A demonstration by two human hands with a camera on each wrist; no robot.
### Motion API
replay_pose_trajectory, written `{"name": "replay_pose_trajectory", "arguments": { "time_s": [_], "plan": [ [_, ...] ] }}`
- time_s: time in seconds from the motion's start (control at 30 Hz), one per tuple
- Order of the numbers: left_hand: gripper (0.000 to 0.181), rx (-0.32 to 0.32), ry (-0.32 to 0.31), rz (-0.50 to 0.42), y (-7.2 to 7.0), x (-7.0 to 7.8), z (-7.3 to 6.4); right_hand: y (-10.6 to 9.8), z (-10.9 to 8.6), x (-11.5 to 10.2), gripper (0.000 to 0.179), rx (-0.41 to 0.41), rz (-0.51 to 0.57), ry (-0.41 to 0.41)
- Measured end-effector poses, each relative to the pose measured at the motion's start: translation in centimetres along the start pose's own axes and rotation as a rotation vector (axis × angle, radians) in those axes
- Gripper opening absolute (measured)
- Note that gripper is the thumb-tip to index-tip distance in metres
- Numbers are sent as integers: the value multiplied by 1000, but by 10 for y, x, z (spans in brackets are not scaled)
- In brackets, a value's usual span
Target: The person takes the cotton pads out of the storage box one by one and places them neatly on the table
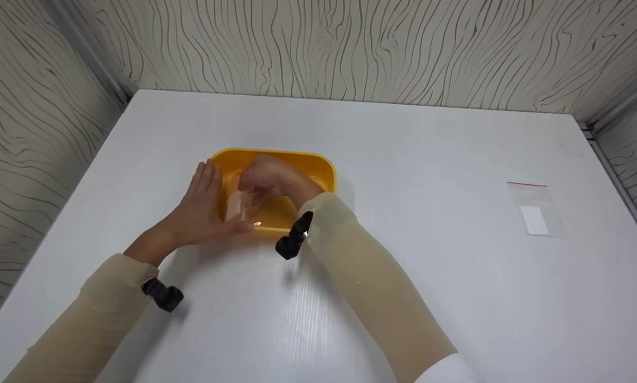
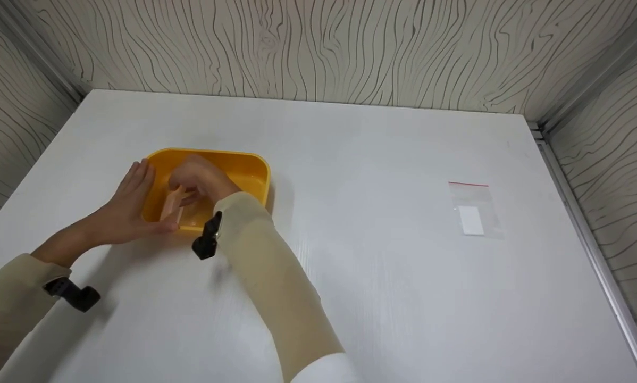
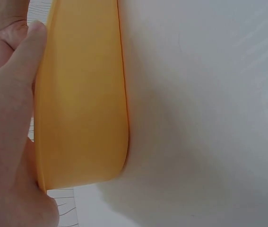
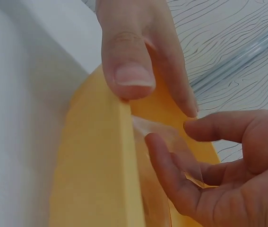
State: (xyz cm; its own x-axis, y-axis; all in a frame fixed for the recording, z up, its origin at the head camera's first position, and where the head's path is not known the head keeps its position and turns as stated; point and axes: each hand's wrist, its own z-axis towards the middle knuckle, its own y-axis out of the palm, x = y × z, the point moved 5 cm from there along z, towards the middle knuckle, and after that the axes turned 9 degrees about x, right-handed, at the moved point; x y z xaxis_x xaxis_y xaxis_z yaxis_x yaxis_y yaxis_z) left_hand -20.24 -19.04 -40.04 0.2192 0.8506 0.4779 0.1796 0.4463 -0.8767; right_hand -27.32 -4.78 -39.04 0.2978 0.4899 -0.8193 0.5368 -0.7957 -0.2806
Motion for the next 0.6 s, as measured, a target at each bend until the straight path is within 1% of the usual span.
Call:
{"name": "replay_pose_trajectory", "arguments": {
  "time_s": [0.17, 0.2, 0.27, 0.33, 0.43, 0.53, 0.6],
  "plan": [
    [136, 0, -2, 6, 0, 0, 1, -2, 1, 1, 32, 74, 15, -12],
    [137, 2, 0, 8, 1, 0, 1, -2, 1, 1, 31, 86, 15, -10],
    [138, 4, 1, 15, 1, 0, 1, -2, 2, 2, 31, 90, 8, -8],
    [138, 8, 3, 19, 2, 0, 2, -3, 1, 2, 26, 91, -6, -12],
    [138, 13, 10, 21, 1, 1, 2, -4, 1, 0, 23, 72, -12, -14],
    [138, 17, 16, 19, 1, 1, 1, -5, 0, -1, 24, 67, 14, -12],
    [139, 17, 16, 18, 1, 1, 1, -5, 0, -1, 27, 59, 57, -8]
  ]
}}
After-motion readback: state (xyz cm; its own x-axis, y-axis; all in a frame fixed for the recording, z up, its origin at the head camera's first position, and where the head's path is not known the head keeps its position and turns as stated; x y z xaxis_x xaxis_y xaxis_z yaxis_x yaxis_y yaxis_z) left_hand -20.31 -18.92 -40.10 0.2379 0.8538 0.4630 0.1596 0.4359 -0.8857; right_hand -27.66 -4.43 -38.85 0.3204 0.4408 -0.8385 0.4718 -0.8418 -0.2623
